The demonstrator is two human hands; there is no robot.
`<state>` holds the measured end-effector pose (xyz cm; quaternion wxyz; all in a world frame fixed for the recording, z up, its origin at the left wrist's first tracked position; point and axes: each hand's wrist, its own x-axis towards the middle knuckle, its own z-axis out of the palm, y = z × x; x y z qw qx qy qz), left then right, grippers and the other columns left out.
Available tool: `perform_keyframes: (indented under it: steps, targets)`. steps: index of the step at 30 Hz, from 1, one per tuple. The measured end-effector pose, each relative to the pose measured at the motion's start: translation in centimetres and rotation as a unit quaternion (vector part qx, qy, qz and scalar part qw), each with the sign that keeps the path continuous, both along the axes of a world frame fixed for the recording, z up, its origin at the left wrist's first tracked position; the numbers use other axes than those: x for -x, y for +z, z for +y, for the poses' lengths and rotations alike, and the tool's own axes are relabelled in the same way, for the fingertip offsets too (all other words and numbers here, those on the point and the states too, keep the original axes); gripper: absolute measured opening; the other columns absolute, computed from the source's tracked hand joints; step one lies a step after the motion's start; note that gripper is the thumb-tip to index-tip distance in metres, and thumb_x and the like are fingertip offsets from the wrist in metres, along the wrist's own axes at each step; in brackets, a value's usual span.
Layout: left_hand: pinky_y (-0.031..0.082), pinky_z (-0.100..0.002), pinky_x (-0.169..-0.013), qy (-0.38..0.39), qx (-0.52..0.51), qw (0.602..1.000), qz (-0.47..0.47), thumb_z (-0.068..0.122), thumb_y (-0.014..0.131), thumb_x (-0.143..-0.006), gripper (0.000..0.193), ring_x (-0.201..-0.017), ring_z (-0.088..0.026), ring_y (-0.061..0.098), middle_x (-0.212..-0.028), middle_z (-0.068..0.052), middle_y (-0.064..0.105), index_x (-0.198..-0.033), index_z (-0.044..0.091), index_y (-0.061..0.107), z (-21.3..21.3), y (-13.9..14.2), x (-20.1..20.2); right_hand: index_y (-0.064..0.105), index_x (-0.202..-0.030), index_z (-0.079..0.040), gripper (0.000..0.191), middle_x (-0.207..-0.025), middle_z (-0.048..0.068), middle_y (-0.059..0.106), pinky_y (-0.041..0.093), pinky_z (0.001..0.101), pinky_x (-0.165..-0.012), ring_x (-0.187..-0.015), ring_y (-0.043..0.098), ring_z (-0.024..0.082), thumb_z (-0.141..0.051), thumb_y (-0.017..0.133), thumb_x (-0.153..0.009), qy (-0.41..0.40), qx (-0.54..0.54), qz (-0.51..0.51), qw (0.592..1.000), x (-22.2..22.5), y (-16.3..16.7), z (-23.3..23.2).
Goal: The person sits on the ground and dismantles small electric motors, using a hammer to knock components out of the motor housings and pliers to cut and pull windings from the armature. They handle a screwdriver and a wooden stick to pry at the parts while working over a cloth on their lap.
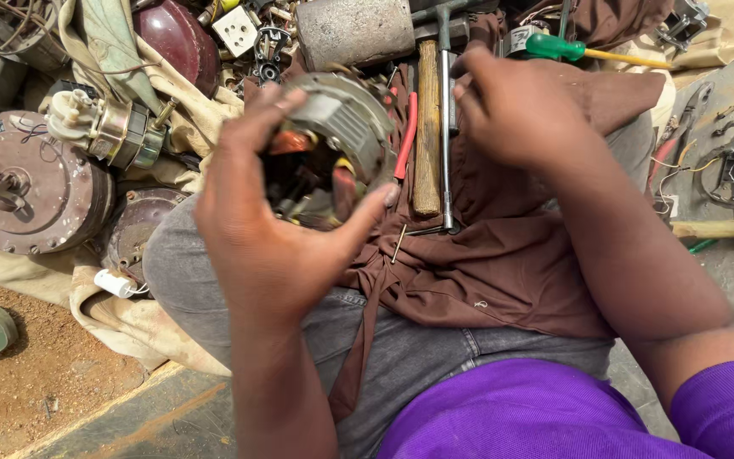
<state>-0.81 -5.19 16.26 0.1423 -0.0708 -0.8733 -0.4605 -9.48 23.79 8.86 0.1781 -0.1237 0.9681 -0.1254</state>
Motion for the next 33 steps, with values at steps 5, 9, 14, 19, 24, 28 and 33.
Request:
perform_keyframes:
  steps: [5,9,14,19,24,28,33]
  targets:
    - [0.032,-0.072,-0.104,0.025,0.174,0.984,-0.031,0.027,0.1,-0.074,0.075,-0.12,-0.04,0.063,-0.127,-0.016,0.064,-0.132,0.003,0.058,-4.3,0.6,8.8,0.056,-0.117,-0.005,0.043,-0.087,0.022,0.071,0.055,0.0582,-0.065,-0.078,0.069,0.047,-0.04,0.067,-0.095,-0.005,-0.078,-0.015,0.997,0.1,-7.9,-3.2]
    - [0.016,-0.081,-0.098,0.075,0.302,0.946,0.088,0.024,0.098,-0.068,0.066,-0.124,-0.038,0.061,-0.116,-0.01,0.064,-0.116,0.007,0.056,-4.4,-5.9,12.2,0.052,-0.124,-0.007,0.054,-0.079,0.021,0.071,0.055,0.0561,-0.059,-0.071,0.07,0.046,-0.045,0.069,-0.091,-0.025,-0.126,-0.038,0.991,1.4,-6.6,-4.6]
    - [0.046,-0.057,-0.101,-0.023,0.21,0.968,-0.137,0.022,0.099,-0.068,0.066,-0.119,-0.039,0.064,-0.119,-0.012,0.066,-0.118,0.005,0.059,-6.6,-12.3,12.3,0.042,-0.144,-0.009,0.088,-0.077,0.02,0.071,0.056,0.0536,-0.059,-0.071,0.071,0.043,-0.062,0.072,-0.081,0.023,-0.17,-0.112,0.979,1.2,-4.9,-6.4]
    - [0.054,-0.043,-0.099,-0.073,0.12,0.987,-0.078,0.021,0.102,-0.063,0.077,-0.119,-0.036,0.066,-0.123,-0.015,0.067,-0.125,0.003,0.061,-6.4,-12.5,14.3,0.032,-0.156,-0.017,0.098,-0.076,0.018,0.072,0.058,0.0516,-0.062,-0.072,0.072,0.04,-0.062,0.072,-0.079,0.065,-0.201,-0.188,0.959,0.5,-3.1,-7.9]
    - [0.054,-0.041,-0.113,-0.096,0.056,0.994,0.015,0.014,0.1,-0.072,0.073,-0.133,-0.033,0.064,-0.129,-0.013,0.065,-0.13,0.005,0.057,-7.6,-10.4,14.0,0.046,-0.145,-0.025,0.068,-0.08,0.016,0.073,0.058,0.0521,-0.066,-0.076,0.072,0.039,-0.048,0.07,-0.086,0.071,-0.178,-0.204,0.96,0.0,-3.5,-7.9]
    - [0.056,-0.037,-0.111,-0.102,-0.009,0.994,0.024,0.016,0.102,-0.078,0.072,-0.128,-0.028,0.067,-0.132,-0.012,0.065,-0.133,0.007,0.057,-7.2,-10.4,14.0,0.046,-0.14,-0.023,0.065,-0.081,0.018,0.073,0.057,0.0545,-0.068,-0.077,0.072,0.041,-0.047,0.07,-0.085,0.048,-0.155,-0.197,0.967,-0.4,-3.6,-7.1]
    - [0.056,-0.035,-0.106,-0.129,-0.064,0.987,0.064,0.015,0.102,-0.078,0.072,-0.123,-0.026,0.067,-0.13,-0.009,0.064,-0.132,0.008,0.055,-4.8,-11.4,14.9,0.039,-0.141,-0.01,0.083,-0.078,0.022,0.072,0.056,0.0574,-0.065,-0.075,0.07,0.046,-0.057,0.073,-0.08,-0.035,-0.127,-0.163,0.978,-1.0,-2.5,-6.7]
